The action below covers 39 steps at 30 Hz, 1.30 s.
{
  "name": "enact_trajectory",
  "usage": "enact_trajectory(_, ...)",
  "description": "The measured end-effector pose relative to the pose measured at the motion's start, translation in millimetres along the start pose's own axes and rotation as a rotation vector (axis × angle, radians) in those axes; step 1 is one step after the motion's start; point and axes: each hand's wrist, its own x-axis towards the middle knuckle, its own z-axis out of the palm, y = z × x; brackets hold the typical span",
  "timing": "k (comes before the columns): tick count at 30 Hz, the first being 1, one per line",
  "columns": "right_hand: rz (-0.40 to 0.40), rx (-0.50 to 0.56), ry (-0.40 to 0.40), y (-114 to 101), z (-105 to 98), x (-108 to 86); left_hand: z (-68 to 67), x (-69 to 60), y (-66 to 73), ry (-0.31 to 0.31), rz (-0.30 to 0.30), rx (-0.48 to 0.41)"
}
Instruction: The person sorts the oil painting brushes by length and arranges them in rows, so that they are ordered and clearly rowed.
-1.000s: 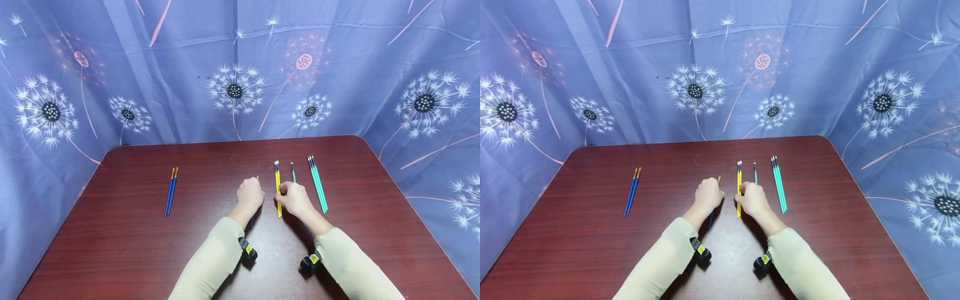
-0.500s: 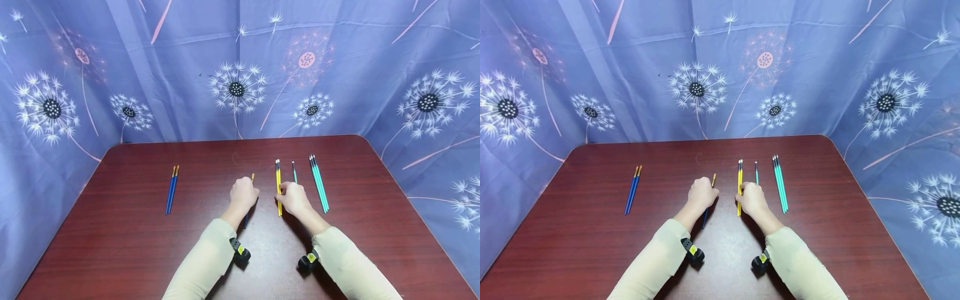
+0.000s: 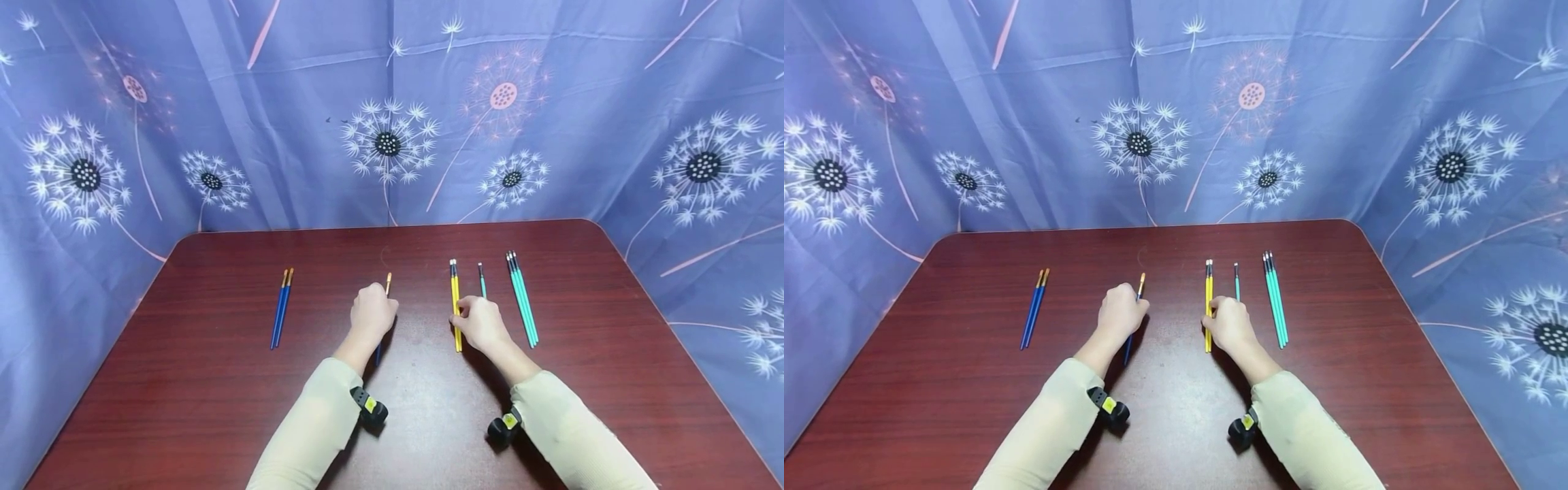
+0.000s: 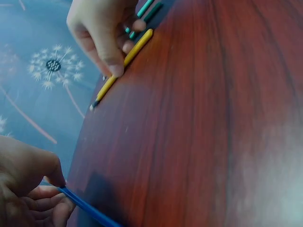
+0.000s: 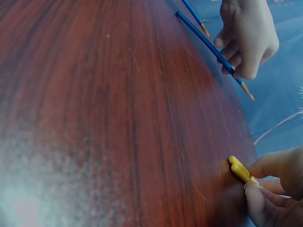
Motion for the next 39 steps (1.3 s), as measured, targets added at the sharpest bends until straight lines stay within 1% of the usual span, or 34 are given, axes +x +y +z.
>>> enact_trajectory(8, 0.015, 0.016, -0.006, -1, 0, -0.4, -16.4, 4.8, -20.8, 0.024, -0.017, 0.013)
enact_trajectory(12, 0.013, 0.023, -0.006, -1, 1, 0.2, -24.4, 7.5, -33.2, 0.039, -0.032, 0.003)
enact_trajectory(17, 0.013, 0.026, 0.001, 0, 1, 0.6, -34.8, 10.0, -49.0, 0.076, -0.035, -0.014)
enact_trajectory(23, 0.021, 0.033, -0.003, 1, 1, 1.0, -45.8, 12.9, -67.3, 0.127, -0.040, -0.055)
enact_trajectory(27, 0.020, 0.036, -0.001, 1, 1, 0.7, -53.1, 16.3, -79.4, 0.154, -0.040, -0.058)
enact_trajectory(30, 0.016, 0.036, 0.001, 1, 0, 0.5, -58.8, 19.4, -88.8, 0.167, -0.057, -0.051)
enact_trajectory(36, 0.014, 0.041, 0.009, 1, 1, 0.6, -70.9, 24.0, -108.5, 0.163, -0.115, -0.033)
enact_trajectory(39, 0.020, 0.042, 0.010, 1, 1, 0.7, -75.3, 25.5, -117.4, 0.166, -0.123, -0.007)
